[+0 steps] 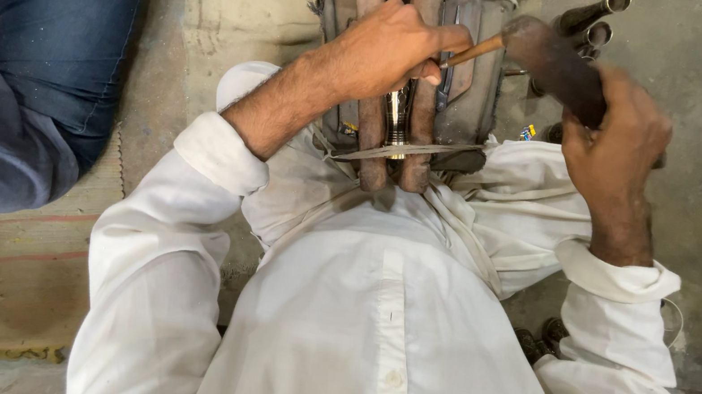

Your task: The person sits cross-legged on the floor with a brass vessel held against a padded lap support. They hold a small punch against the vessel's surface and strike it with a wooden mallet, rotating the vessel to work new areas, decorating the metal surface with repeated strikes.

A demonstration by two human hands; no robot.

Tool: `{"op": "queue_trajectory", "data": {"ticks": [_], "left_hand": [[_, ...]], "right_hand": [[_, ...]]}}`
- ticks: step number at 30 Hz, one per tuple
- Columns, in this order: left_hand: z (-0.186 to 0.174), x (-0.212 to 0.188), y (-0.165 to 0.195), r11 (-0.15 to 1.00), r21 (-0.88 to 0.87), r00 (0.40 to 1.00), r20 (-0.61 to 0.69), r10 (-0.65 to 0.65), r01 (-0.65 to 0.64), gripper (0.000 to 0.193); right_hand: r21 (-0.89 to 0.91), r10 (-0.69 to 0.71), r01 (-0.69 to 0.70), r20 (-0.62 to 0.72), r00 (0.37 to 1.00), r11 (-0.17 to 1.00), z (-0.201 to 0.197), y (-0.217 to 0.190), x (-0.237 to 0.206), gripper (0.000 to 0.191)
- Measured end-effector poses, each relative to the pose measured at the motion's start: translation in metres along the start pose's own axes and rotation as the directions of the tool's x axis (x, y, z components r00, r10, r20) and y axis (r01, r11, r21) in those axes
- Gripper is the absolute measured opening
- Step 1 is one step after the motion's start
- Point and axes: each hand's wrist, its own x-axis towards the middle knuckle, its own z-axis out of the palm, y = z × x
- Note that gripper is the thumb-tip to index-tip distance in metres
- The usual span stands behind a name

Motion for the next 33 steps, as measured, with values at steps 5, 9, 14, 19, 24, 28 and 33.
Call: {"op": "queue_trajectory", "data": {"ticks": [5,9,14,19,24,28,33], "left_hand": [[0.001,-0.002,0.004,0.997,-0.015,0.997,-0.013,-0.081,0.081,0.033],[0.002,-0.009,0.008,0.994,-0.027,0.993,-0.051,-0.106,0.105,0.031],[0.008,-0.017,0.011,0.989,-0.002,0.979,-0.138,-0.15,0.151,0.031],[0.018,-0.029,0.016,0.966,-0.123,0.928,-0.276,-0.252,0.226,0.033],[0.03,-0.037,0.02,0.947,-0.236,0.856,-0.419,-0.302,0.218,0.038],[0.041,-0.037,0.019,0.907,-0.248,0.807,-0.419,-0.417,0.34,0.036],[0.052,-0.042,0.018,0.898,-0.264,0.77,-0.465,-0.438,0.351,0.035]], "right_hand": [[-0.142,-0.033,0.046,0.091,0.995,0.989,-0.015,-0.016,0.009,0.035],[-0.182,-0.1,0.12,0.112,0.989,0.976,-0.027,-0.031,0.027,0.036],[-0.054,-0.124,0.128,0.084,0.989,0.99,-0.037,-0.046,0.051,0.031],[-0.17,-0.222,0.244,0.141,0.965,0.955,-0.042,-0.05,0.074,0.035],[-0.341,-0.278,0.341,0.221,0.935,0.876,-0.044,-0.053,0.092,0.037],[-0.417,-0.305,0.394,0.265,0.915,0.819,-0.046,-0.062,0.105,0.028],[-0.59,-0.354,0.472,0.312,0.882,0.655,-0.041,-0.071,0.117,0.023]]}}
